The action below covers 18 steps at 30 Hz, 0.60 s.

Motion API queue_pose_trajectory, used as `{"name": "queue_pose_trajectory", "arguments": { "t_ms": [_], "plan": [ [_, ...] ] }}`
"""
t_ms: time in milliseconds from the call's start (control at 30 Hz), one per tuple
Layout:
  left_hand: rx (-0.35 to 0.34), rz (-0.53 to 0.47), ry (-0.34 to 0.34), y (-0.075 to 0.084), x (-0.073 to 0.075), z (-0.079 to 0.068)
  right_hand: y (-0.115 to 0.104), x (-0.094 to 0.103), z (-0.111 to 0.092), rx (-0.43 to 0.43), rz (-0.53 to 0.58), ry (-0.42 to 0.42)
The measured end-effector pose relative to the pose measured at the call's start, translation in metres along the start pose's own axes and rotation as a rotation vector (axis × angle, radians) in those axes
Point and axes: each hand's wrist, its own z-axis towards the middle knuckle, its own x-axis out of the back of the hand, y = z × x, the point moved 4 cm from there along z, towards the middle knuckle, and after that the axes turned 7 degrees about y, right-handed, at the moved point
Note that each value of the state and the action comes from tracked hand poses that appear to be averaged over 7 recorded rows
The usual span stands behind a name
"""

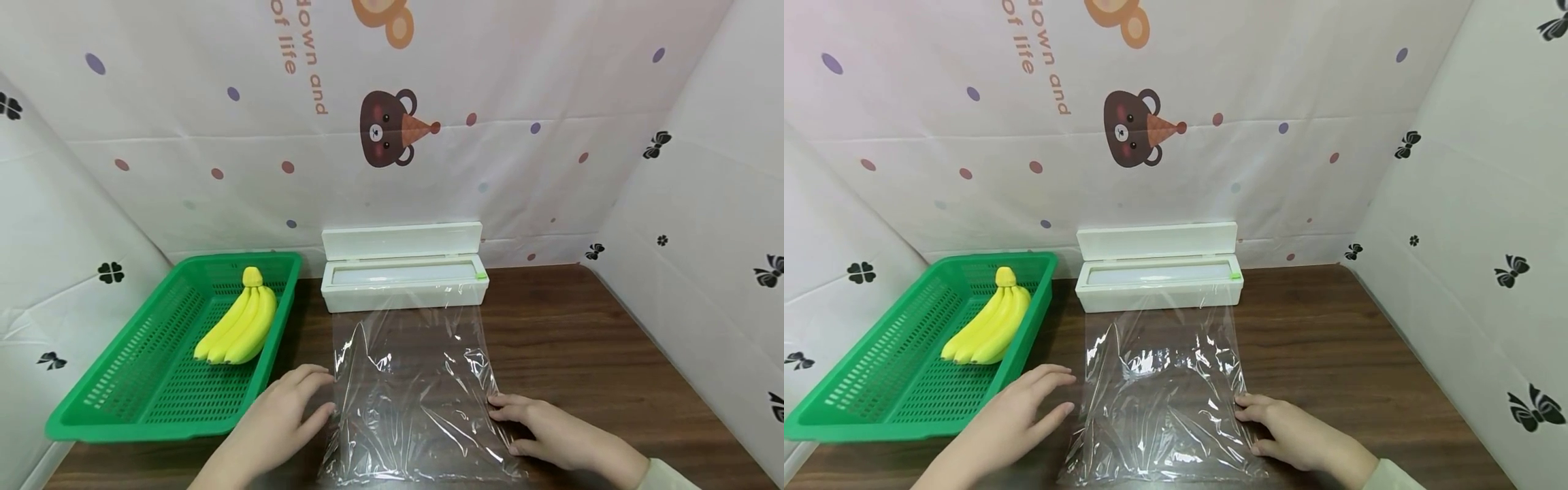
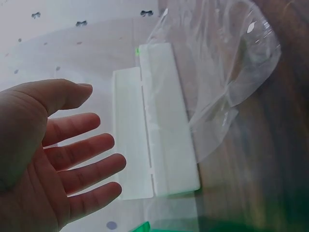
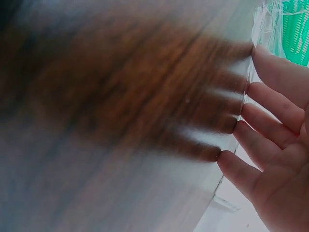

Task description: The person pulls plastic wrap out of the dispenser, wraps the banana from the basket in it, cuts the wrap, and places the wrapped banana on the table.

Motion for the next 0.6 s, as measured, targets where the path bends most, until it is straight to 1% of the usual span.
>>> {"name": "queue_pose_trajectory", "arguments": {
  "t_ms": [200, 600],
  "plan": [
    [0.042, 0.024, 0.013, -0.003, 0.007, 0.005, 0.001, -0.001, 0.0, 0.002, 0.005, 0.0],
    [0.082, 0.044, 0.027, -0.009, 0.013, 0.012, 0.0, -0.001, -0.001, 0.012, 0.016, 0.008]
  ]
}}
